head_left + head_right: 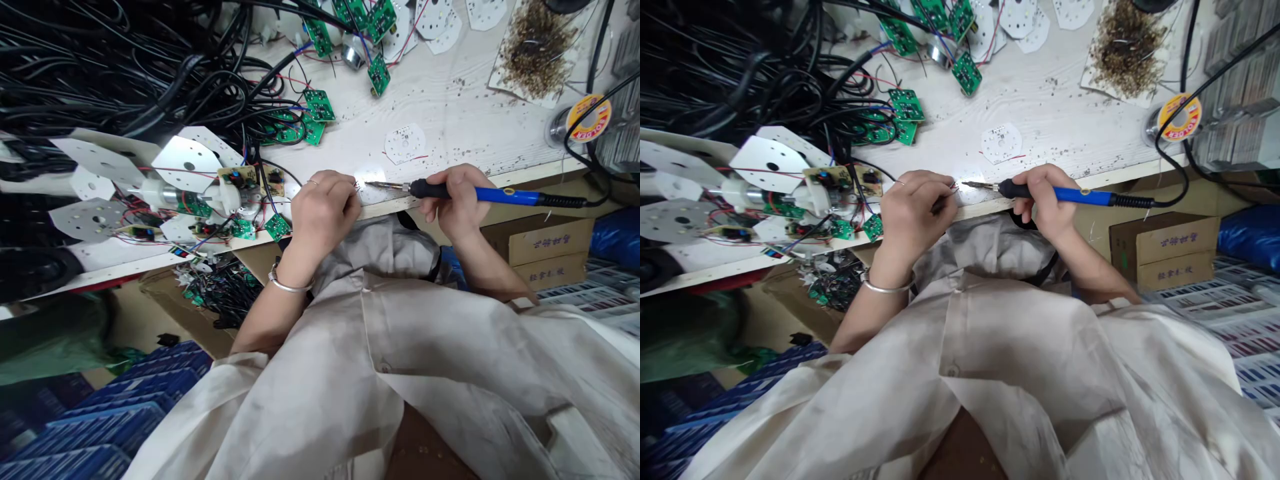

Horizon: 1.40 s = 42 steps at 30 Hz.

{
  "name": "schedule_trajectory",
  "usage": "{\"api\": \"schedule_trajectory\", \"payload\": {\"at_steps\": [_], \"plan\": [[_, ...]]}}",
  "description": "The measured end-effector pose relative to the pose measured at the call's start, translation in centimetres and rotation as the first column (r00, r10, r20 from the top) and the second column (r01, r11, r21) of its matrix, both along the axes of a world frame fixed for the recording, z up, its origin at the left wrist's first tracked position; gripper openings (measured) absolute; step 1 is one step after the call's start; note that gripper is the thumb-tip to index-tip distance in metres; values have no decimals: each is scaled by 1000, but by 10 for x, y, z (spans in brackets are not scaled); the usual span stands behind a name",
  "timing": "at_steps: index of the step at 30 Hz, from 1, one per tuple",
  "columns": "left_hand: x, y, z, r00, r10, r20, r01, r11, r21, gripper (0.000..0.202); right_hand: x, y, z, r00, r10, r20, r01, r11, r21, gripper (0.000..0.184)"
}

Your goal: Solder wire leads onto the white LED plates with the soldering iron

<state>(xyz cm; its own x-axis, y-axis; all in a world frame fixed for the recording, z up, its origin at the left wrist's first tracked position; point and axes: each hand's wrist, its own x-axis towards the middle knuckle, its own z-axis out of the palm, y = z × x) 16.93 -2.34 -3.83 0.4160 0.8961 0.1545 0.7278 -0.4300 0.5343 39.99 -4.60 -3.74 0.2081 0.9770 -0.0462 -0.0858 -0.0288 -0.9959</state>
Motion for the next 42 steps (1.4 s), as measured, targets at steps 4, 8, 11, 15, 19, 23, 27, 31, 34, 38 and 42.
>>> {"api": "schedule_trajectory", "payload": {"at_steps": [4,8,11,15,19,23,27,31,34,38,42], "plan": [[-2,0,3,1000,-25,-15,25,1000,-7,13,-1,2,-1,998,59,-7,-60,997,-51,47],[-4,0,4,998,-46,-34,46,999,16,15,-2,3,0,995,99,17,-97,993,-72,47],[-5,0,4,998,-54,-32,54,999,0,15,-2,4,1,992,120,40,-116,990,-77,47],[-4,0,3,998,-55,-25,56,998,7,16,-3,5,3,990,132,53,-128,989,-67,46],[-2,0,4,998,-34,-53,36,999,33,14,-3,5,2,991,114,73,-110,992,-57,48],[0,0,6,998,-21,-51,21,1000,10,13,-1,3,2,989,104,101,-100,994,-41,48],[0,0,6,998,-27,-62,29,999,31,15,-1,2,0,988,108,108,-105,994,-40,46],[-1,0,5,997,-32,-71,36,998,55,15,0,1,-3,991,97,92,-95,995,-27,46],[-1,0,5,997,-32,-69,35,998,49,15,1,1,-4,992,101,79,-99,995,-27,47],[-1,-1,5,998,-30,-60,32,999,27,15,1,1,-2,989,112,99,-108,993,-41,47],[0,-1,6,997,-20,-74,25,998,60,16,2,0,-2,984,142,111,-139,990,-29,45]]}}
